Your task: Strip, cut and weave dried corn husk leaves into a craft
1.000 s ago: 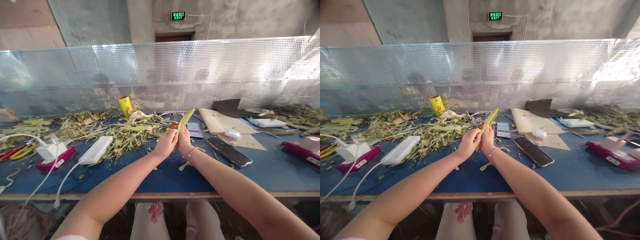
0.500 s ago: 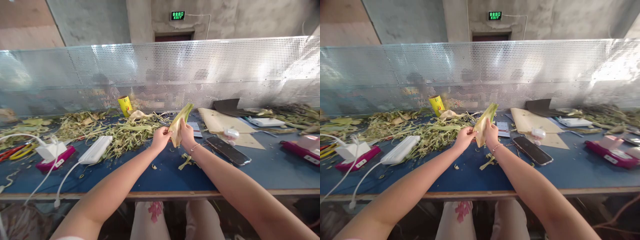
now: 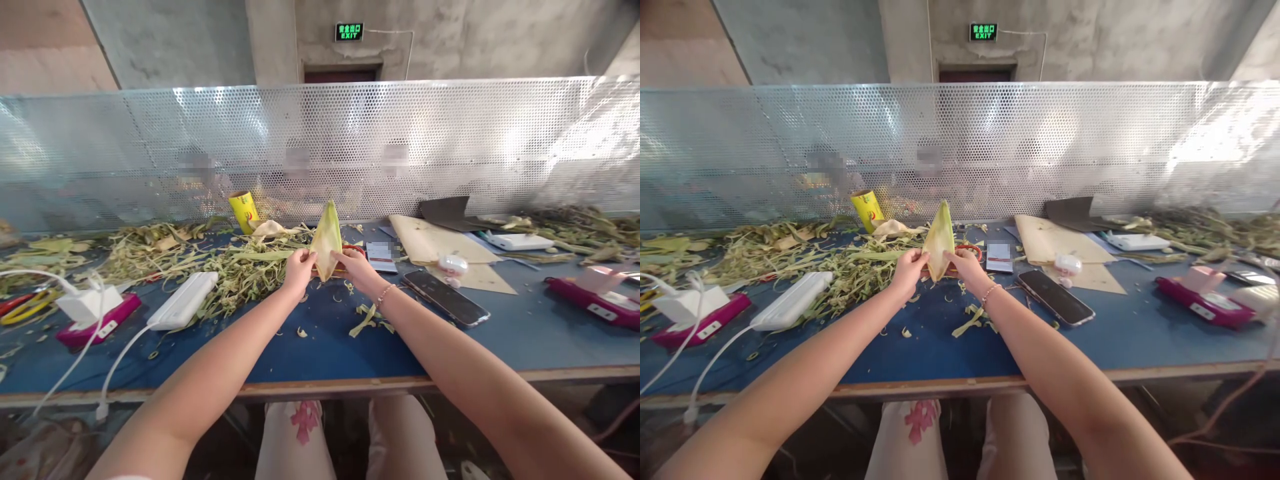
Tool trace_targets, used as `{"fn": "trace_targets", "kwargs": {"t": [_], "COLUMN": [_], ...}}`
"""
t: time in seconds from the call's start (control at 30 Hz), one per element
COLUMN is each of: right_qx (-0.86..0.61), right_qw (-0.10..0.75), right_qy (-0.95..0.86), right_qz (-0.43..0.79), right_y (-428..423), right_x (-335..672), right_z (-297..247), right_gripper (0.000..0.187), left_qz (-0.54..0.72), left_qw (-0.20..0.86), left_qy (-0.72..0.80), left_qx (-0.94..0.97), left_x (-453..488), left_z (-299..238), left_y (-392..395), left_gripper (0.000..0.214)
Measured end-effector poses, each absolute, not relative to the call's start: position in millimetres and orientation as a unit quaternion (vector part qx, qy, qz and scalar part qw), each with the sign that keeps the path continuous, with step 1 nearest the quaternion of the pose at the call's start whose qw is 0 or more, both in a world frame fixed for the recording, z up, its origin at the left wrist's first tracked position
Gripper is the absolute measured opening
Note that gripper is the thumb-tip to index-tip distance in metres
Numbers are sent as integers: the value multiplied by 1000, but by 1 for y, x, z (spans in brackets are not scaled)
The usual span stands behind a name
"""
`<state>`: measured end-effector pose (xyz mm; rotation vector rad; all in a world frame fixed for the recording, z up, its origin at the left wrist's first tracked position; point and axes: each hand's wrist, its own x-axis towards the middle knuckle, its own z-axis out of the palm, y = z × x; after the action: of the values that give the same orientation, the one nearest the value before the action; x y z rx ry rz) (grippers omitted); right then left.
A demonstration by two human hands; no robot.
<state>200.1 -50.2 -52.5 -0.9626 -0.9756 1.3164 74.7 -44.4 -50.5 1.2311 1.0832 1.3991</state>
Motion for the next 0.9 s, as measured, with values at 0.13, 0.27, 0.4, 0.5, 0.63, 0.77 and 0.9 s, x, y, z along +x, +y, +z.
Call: {"fn": "trace_targets", "kwargs": {"t": [0.13,0.27,0.4,0.5,0.63,0.77,0.9], "right_qx": [-429,-446,-452,-450,-451,-454,-476], "right_qw": [574,603,624,633,613,557,529], "right_qy": [-454,-453,-445,-445,-445,-468,-475], "right_qz": [530,482,456,446,472,514,518], "right_y": [-50,-47,-41,-39,-45,-53,-53], "right_x": [202,206,210,211,212,209,205], "right_z": [-54,-54,-56,-57,-53,-48,-50], "right_gripper": [25,19,15,16,13,8,10], "left_qz": [578,525,461,425,426,445,463], "left_qw": [438,432,444,480,510,482,452], "left_qy": [461,478,514,519,495,503,514], "left_qx": [511,556,571,565,560,562,562], "left_x": [73,74,75,75,75,73,71], "left_z": [-50,-46,-41,-38,-37,-39,-43], "left_y": [-42,-46,-50,-52,-52,-48,-44], "left_gripper": [7,13,9,8,10,9,6]}}
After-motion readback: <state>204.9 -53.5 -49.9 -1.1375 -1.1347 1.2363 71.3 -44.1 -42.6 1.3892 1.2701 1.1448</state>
